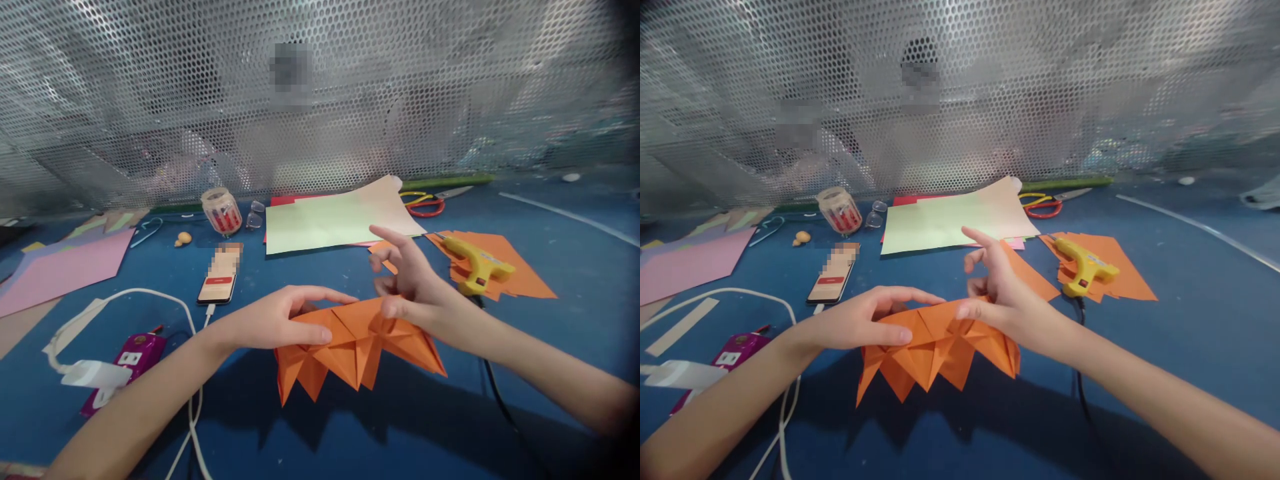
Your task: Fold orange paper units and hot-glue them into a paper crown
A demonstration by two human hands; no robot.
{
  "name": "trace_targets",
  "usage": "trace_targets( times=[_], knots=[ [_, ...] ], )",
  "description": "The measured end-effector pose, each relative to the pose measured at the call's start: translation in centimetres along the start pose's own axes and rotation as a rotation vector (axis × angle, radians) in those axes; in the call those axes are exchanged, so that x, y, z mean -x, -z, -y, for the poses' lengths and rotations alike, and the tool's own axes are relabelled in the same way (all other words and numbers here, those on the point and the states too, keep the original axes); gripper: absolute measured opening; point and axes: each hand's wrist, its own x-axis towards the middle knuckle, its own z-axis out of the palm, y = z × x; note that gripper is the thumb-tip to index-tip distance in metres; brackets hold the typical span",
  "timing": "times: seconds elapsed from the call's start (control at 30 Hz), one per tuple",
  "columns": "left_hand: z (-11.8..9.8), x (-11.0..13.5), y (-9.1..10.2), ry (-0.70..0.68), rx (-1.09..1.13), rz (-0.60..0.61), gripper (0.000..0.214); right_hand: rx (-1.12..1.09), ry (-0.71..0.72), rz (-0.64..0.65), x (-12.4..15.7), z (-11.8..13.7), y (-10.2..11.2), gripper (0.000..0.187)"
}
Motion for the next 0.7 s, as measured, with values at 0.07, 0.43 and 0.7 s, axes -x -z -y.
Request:
trace_targets(
  times=[0.07, 0.43, 0.7],
  knots=[
    [0.1, -0.1, -0.2, 0.002, -0.026, 0.023, 0.05, 0.014, -0.009, 0.077, 0.0, 0.1, -0.5, 0.092],
    [0.3, -0.2, -2.9, 0.012, -0.121, -0.014, 0.049, 0.322, 0.163, 0.298, 0.6, 1.4, -2.0, 0.094],
    [-0.1, -0.3, -4.2, -0.073, 0.026, -0.093, 0.048, 0.293, 0.276, 0.236, 0.2, 3.1, -3.0, 0.078]
  ],
)
